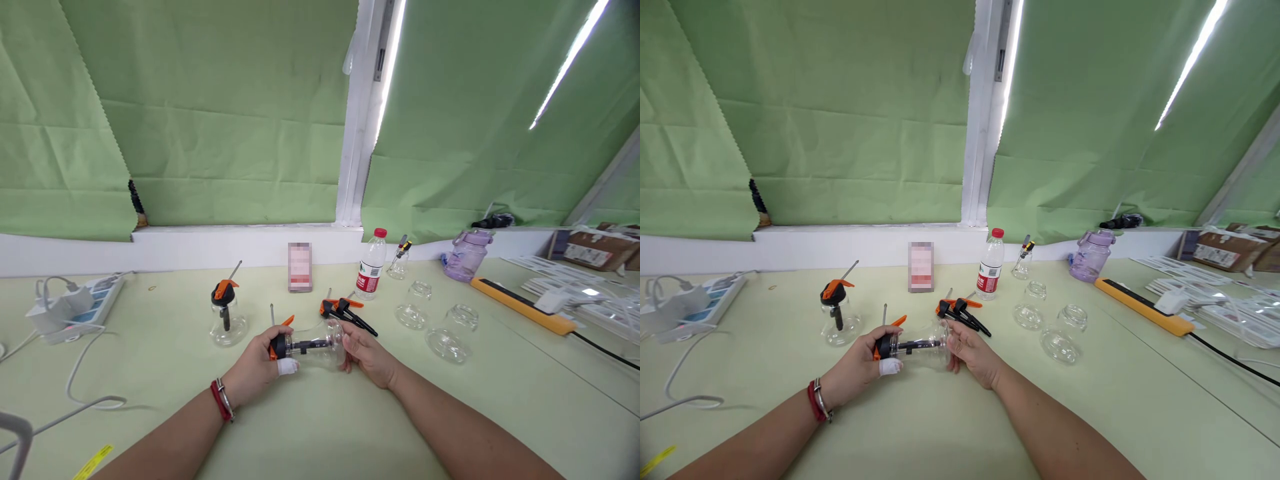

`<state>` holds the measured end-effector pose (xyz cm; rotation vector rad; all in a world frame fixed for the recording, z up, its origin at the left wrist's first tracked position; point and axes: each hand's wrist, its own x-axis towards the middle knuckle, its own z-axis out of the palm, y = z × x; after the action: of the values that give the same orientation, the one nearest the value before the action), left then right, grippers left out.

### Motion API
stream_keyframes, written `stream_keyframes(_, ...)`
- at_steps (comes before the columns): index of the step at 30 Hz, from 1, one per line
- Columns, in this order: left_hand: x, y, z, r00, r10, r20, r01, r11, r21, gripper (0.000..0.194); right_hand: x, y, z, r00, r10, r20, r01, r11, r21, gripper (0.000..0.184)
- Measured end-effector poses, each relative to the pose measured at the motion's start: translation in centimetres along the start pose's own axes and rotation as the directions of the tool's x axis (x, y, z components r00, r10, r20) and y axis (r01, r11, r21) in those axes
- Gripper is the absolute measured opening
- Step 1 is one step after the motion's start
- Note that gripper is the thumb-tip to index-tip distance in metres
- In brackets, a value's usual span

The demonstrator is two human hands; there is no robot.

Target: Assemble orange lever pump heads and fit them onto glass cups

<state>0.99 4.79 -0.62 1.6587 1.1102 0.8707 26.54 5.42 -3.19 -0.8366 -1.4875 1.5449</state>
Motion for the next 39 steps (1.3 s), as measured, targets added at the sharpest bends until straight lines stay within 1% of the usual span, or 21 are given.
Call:
stream_keyframes(6,0.08,-0.26,0.0,1.0,0.003,-0.004,-0.003,1.0,-0.003,0.056,-0.08,-0.12,0.08,1.0,0.003,-0.012,-0.003,1.0,0.002,0.067)
stream_keyframes(9,0.1,-0.18,-0.01,1.0,0.006,-0.021,-0.006,1.0,0.0,0.055,-0.2,-0.18,0.0,0.999,-0.032,-0.01,0.032,0.999,0.034,0.069)
stream_keyframes(12,0.11,-0.04,-0.01,1.0,0.005,-0.029,-0.004,1.0,0.009,0.055,-0.34,-0.35,-0.05,0.998,-0.056,0.017,0.055,0.998,0.033,0.067)
stream_keyframes(19,0.14,0.03,0.04,1.0,-0.006,-0.017,0.006,1.0,0.007,0.055,-0.22,-0.04,-0.19,1.0,-0.011,0.016,0.01,1.0,0.011,0.063)
stream_keyframes(23,0.08,0.02,0.03,1.0,-0.01,-0.017,0.01,1.0,0.009,0.055,0.0,0.29,-0.19,1.0,-0.016,0.002,0.016,1.0,0.014,0.059)
stream_keyframes(28,0.01,-0.03,0.02,1.0,-0.005,-0.001,0.005,1.0,0.016,0.054,0.13,0.12,0.05,1.0,-0.013,-0.015,0.013,1.0,0.0,0.06)
stream_keyframes(33,0.06,-0.11,0.05,1.0,-0.002,0.004,0.002,1.0,0.01,0.055,0.02,0.07,0.02,1.0,-0.018,-0.002,0.018,1.0,0.006,0.058)
stream_keyframes(39,0.23,-0.19,-0.02,1.0,-0.018,-0.015,0.018,1.0,-0.01,0.056,-0.37,-0.06,-0.24,0.998,-0.054,0.022,0.053,0.998,0.022,0.064)
